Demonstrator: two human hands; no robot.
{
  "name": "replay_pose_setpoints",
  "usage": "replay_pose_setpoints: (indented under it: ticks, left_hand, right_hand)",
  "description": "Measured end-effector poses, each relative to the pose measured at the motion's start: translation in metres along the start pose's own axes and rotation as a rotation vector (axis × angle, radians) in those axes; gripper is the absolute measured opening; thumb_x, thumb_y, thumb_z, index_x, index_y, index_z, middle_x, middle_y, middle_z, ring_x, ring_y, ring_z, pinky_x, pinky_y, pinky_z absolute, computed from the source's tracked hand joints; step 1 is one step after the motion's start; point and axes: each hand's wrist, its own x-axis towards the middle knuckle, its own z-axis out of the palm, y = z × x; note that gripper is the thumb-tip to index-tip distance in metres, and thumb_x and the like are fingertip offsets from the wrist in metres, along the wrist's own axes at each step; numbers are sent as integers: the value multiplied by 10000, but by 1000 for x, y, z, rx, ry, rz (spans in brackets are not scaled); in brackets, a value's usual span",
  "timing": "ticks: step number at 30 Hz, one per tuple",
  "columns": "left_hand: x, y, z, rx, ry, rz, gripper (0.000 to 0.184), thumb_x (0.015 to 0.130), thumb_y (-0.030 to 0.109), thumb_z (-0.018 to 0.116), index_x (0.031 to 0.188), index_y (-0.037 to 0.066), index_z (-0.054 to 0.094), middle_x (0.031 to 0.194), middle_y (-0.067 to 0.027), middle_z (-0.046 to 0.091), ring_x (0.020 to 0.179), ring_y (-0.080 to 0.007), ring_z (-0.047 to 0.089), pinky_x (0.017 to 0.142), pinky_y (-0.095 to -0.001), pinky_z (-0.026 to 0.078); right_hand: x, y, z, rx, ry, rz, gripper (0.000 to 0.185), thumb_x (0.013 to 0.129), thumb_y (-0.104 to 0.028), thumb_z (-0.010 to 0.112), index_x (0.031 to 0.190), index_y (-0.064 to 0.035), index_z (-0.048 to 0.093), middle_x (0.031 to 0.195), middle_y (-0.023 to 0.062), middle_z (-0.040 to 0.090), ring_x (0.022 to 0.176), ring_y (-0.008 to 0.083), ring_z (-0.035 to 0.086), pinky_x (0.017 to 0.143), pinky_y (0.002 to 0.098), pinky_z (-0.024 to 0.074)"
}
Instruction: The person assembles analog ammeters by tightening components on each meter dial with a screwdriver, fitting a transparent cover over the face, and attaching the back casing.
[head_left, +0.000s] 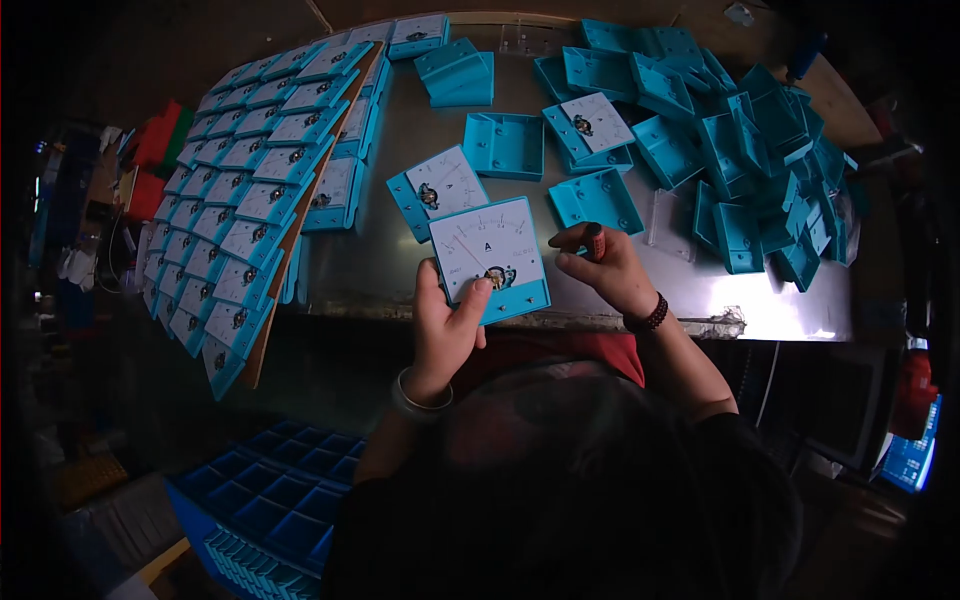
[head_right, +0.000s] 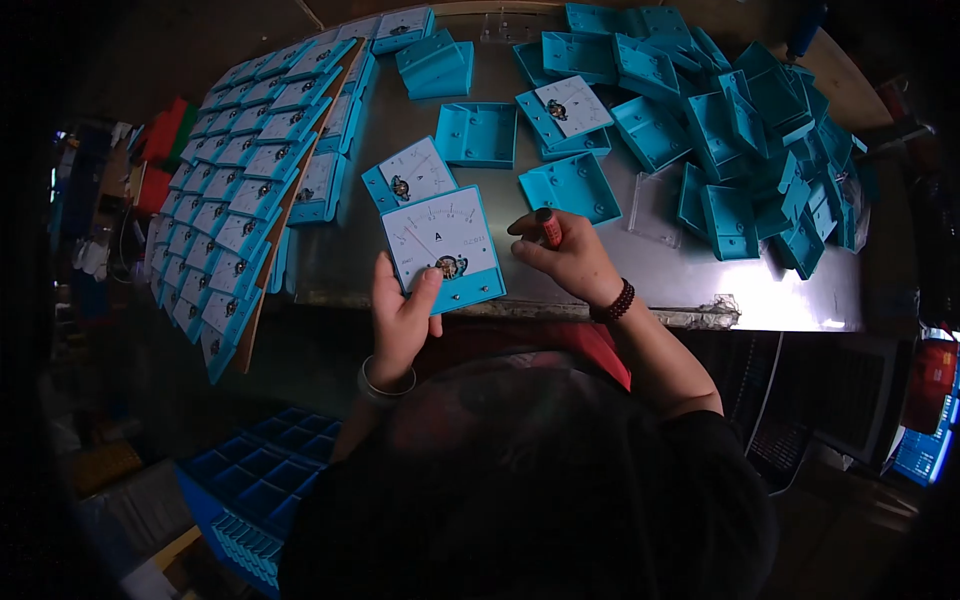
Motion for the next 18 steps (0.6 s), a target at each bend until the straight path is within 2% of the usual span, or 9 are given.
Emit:
replay_pose_setpoints:
  ticks: [2,3,7,9,10,11,13,14,18]
  left_hand:
    - [-2,-5,-6,18,14,-36,239,918,115,582,1021,14,392,857,-78,575,507,-66,498,351,-196,390]
    - [-5,-9,-7,40,21,-47,207,941,115,536,1086,24,419,889,-74,578,522,-65,485,356,-196,362]
    - [-7,-25,-6,36,11,-136,229,949,126,523,1129,23,427,889,-74,579,526,-65,482,353,-199,351]
    - [-11,-30,-7,6,-28,-210,211,941,128,541,1076,25,416,871,-66,573,528,-65,491,364,-202,383]
    - [-11,-30,-2,-9,-20,-207,205,937,121,547,1058,27,412,869,-64,569,528,-66,489,366,-204,388]
    - [-9,-29,1,-1,-38,-173,209,934,119,552,1050,27,406,868,-65,568,529,-67,490,367,-204,392]
    - [-4,-22,9,4,-83,-112,236,922,117,574,1033,26,387,871,-72,567,537,-67,496,372,-203,402]
    - [-3,-19,13,9,-75,-116,236,922,117,574,1033,26,387,871,-72,567,537,-67,496,372,-203,402]
    - [-2,-12,24,44,-114,-54,287,908,111,597,1053,11,371,881,-86,572,541,-62,497,376,-199,403]
  right_hand:
    - [-18,8,-19,-314,19,99,187,790,-145,703,923,-20,658,900,120,664,754,193,632,664,301,485]
    - [-28,21,-29,-525,105,34,153,757,-107,669,898,-46,663,903,151,641,777,303,631,659,347,487]
    - [-58,34,-68,-825,522,-24,126,726,-1,645,852,-7,646,788,137,584,708,296,606,618,329,473]
    - [-63,34,-84,-866,604,-11,153,715,4,644,867,-3,645,779,152,565,711,312,594,613,328,472]
    - [-64,33,-86,-850,567,50,133,754,-45,664,886,-37,663,857,98,625,737,270,626,650,343,487]
    - [-63,33,-79,-833,550,52,133,754,-45,664,886,-37,663,857,98,625,737,270,626,650,343,487]
    - [-57,23,-57,-165,330,133,161,789,-81,694,925,1,665,935,62,656,769,146,620,700,284,489]
    - [-54,21,-45,-18,206,191,283,815,-115,707,1039,38,630,988,62,653,820,89,583,752,256,478]
    - [-39,-2,-1,298,6,215,419,802,-120,724,1139,53,543,880,43,629,780,94,569,715,238,463]
